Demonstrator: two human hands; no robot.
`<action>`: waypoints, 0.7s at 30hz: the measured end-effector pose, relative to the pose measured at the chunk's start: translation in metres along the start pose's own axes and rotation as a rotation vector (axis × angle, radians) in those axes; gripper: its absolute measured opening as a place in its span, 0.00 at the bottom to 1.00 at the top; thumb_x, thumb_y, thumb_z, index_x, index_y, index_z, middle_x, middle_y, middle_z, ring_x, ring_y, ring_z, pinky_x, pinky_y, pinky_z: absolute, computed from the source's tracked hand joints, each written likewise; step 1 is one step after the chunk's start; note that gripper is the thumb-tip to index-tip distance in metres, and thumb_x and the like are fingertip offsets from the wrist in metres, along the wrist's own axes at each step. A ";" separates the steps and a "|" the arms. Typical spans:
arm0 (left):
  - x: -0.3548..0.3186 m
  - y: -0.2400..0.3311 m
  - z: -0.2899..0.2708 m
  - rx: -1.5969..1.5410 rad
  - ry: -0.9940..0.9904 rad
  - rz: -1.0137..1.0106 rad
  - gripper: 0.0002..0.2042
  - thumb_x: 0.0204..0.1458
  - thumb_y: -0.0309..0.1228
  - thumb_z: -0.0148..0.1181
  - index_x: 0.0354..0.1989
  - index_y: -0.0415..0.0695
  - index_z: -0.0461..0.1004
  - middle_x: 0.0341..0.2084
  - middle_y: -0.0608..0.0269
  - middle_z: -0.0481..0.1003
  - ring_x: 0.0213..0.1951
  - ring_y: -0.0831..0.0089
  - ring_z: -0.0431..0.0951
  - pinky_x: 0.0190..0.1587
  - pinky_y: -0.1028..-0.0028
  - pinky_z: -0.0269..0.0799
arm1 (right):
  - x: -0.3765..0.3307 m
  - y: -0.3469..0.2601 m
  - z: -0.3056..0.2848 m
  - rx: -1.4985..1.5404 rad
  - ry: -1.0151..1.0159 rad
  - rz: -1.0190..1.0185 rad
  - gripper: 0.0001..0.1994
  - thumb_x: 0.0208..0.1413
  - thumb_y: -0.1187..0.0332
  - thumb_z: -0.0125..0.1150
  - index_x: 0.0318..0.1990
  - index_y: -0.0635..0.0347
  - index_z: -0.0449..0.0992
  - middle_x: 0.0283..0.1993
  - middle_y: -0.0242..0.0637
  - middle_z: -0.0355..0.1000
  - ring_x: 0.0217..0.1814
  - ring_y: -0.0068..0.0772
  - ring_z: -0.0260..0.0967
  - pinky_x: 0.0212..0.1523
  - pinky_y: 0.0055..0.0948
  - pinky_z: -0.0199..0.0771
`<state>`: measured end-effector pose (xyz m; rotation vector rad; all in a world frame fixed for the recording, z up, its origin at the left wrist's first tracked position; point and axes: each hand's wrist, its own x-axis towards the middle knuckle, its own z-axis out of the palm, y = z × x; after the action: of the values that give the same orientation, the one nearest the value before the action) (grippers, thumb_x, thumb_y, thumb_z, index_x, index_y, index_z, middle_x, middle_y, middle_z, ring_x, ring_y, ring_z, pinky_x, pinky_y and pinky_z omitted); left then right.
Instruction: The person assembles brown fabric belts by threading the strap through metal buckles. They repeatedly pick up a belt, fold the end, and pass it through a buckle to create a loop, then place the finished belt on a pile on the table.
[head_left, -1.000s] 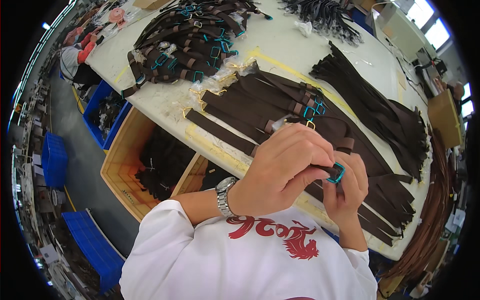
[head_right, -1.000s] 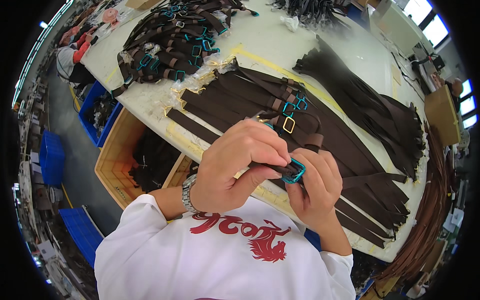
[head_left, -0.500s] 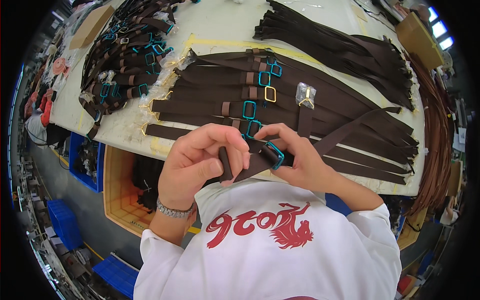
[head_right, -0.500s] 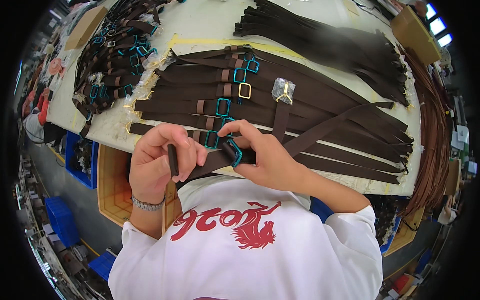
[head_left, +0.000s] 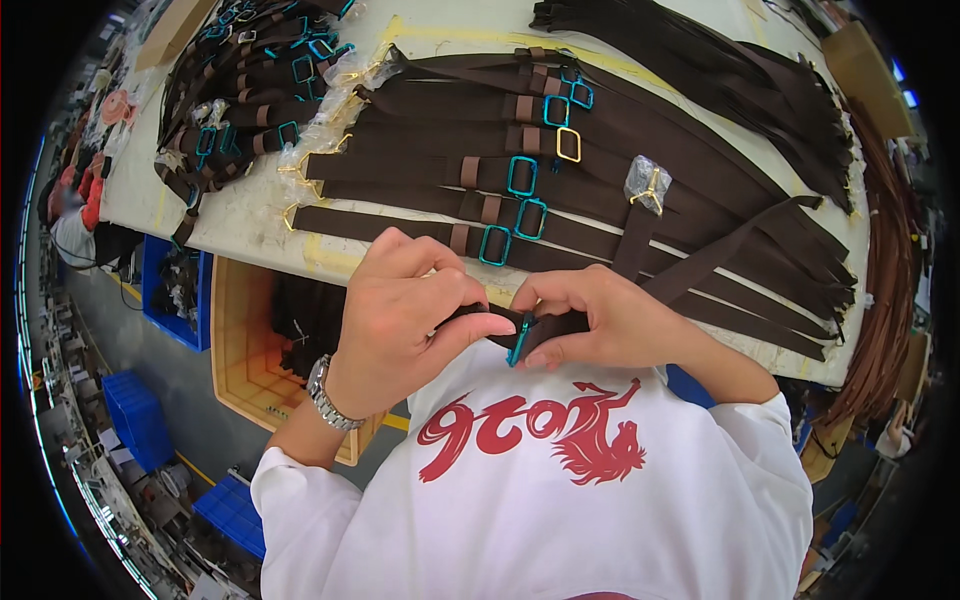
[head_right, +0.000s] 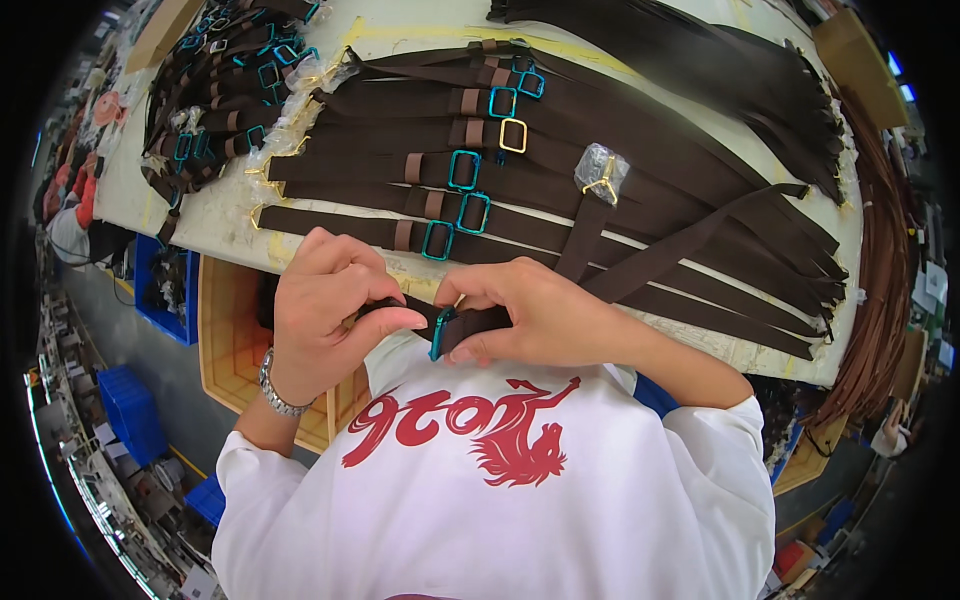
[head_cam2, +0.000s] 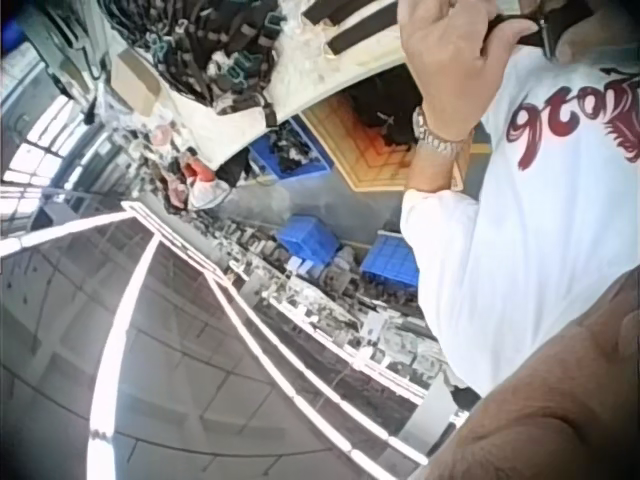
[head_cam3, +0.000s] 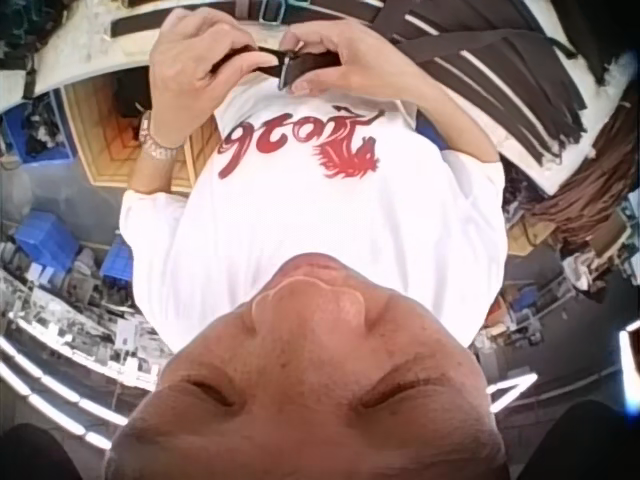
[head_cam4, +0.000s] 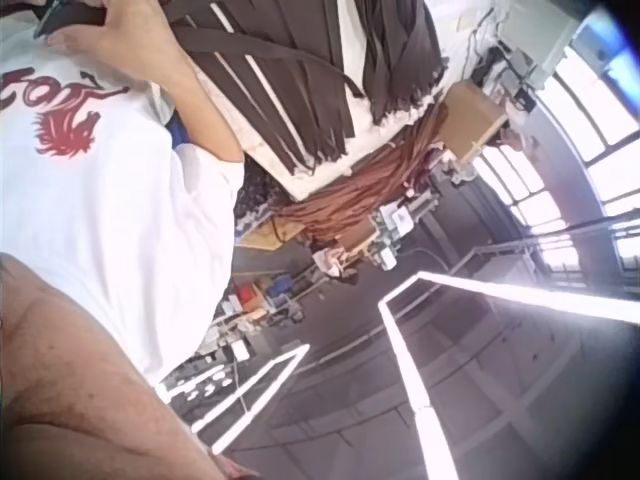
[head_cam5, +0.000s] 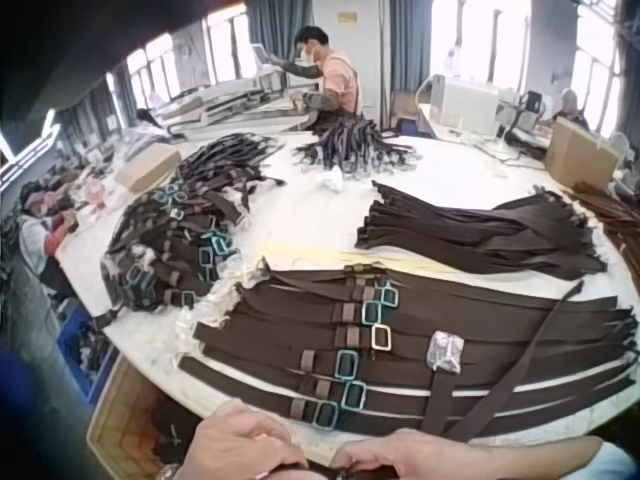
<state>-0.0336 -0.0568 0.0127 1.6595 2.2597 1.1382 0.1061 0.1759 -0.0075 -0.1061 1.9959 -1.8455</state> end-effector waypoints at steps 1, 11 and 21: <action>-0.004 -0.004 0.003 -0.026 -0.038 0.014 0.14 0.45 0.37 0.82 0.33 0.46 0.83 0.31 0.68 0.80 0.32 0.67 0.74 0.36 0.64 0.62 | -0.001 0.004 0.001 -0.008 -0.003 -0.017 0.20 0.61 0.70 0.75 0.58 0.63 0.77 0.44 0.41 0.86 0.44 0.25 0.81 0.49 0.31 0.78; 0.005 0.008 -0.026 -0.046 -0.254 0.055 0.14 0.42 0.27 0.78 0.41 0.45 0.87 0.39 0.61 0.83 0.50 0.59 0.78 0.47 0.61 0.69 | -0.013 0.031 0.013 0.362 -0.008 -0.003 0.16 0.75 0.66 0.60 0.64 0.64 0.76 0.49 0.32 0.84 0.43 0.18 0.72 0.48 0.25 0.76; -0.002 0.021 -0.013 -0.239 -0.320 -0.241 0.07 0.55 0.21 0.73 0.42 0.37 0.86 0.26 0.59 0.82 0.24 0.70 0.80 0.29 0.74 0.72 | -0.023 0.021 0.031 0.365 0.144 0.020 0.15 0.74 0.69 0.62 0.62 0.68 0.77 0.47 0.34 0.83 0.41 0.18 0.73 0.45 0.24 0.78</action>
<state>-0.0227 -0.0628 0.0343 1.3277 1.9719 0.9630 0.1423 0.1568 -0.0229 0.1564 1.7040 -2.2236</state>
